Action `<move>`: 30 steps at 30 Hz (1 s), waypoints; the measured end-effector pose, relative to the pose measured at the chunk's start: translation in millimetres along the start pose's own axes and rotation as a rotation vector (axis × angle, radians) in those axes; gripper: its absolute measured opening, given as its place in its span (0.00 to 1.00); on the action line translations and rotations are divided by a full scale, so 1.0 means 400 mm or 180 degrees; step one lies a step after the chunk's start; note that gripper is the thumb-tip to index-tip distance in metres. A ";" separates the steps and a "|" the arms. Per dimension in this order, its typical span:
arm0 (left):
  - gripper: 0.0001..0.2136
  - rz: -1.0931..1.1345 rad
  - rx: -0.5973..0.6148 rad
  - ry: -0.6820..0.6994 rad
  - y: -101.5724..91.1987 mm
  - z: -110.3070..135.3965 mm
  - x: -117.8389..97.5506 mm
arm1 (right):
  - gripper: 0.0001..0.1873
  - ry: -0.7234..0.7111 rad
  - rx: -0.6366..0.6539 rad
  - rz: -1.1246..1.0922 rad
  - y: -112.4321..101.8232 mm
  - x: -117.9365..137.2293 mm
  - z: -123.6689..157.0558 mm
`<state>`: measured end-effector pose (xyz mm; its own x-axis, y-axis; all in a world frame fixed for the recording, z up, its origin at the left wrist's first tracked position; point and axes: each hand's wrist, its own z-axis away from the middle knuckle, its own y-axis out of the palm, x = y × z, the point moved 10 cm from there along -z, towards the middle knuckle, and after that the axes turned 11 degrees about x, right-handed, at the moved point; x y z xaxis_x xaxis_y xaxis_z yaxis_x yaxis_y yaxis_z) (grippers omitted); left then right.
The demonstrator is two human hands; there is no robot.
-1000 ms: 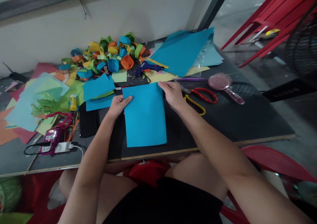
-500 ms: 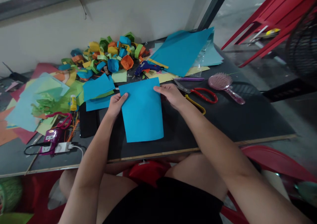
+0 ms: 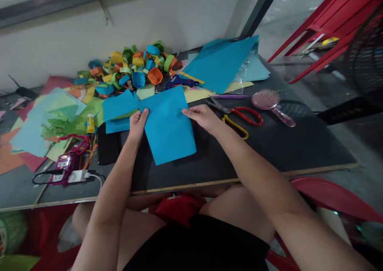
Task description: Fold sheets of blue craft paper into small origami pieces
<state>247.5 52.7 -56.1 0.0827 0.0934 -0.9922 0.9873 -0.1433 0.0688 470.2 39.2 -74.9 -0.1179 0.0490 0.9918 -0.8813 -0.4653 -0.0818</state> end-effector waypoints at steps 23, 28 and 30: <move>0.21 0.0205 -0.0895 0.0420 -0.116 -0.001 -0.003 | 0.32 0.0656 0.0931 0.0241 0.057 -0.040 0.013; 0.20 0.0368 -0.0635 0.0164 -0.087 -0.009 0.027 | 0.38 0.0414 0.1699 0.0512 0.082 -0.019 0.034; 0.19 0.0338 -0.0420 -0.0027 -0.060 -0.014 0.041 | 0.38 0.0224 0.1488 0.0533 0.063 0.005 0.026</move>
<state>226.0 63.2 -73.6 0.1870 0.0763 -0.9794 0.9823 -0.0213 0.1859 452.5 18.5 -74.1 -0.2851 -0.0082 0.9585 -0.5502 -0.8174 -0.1707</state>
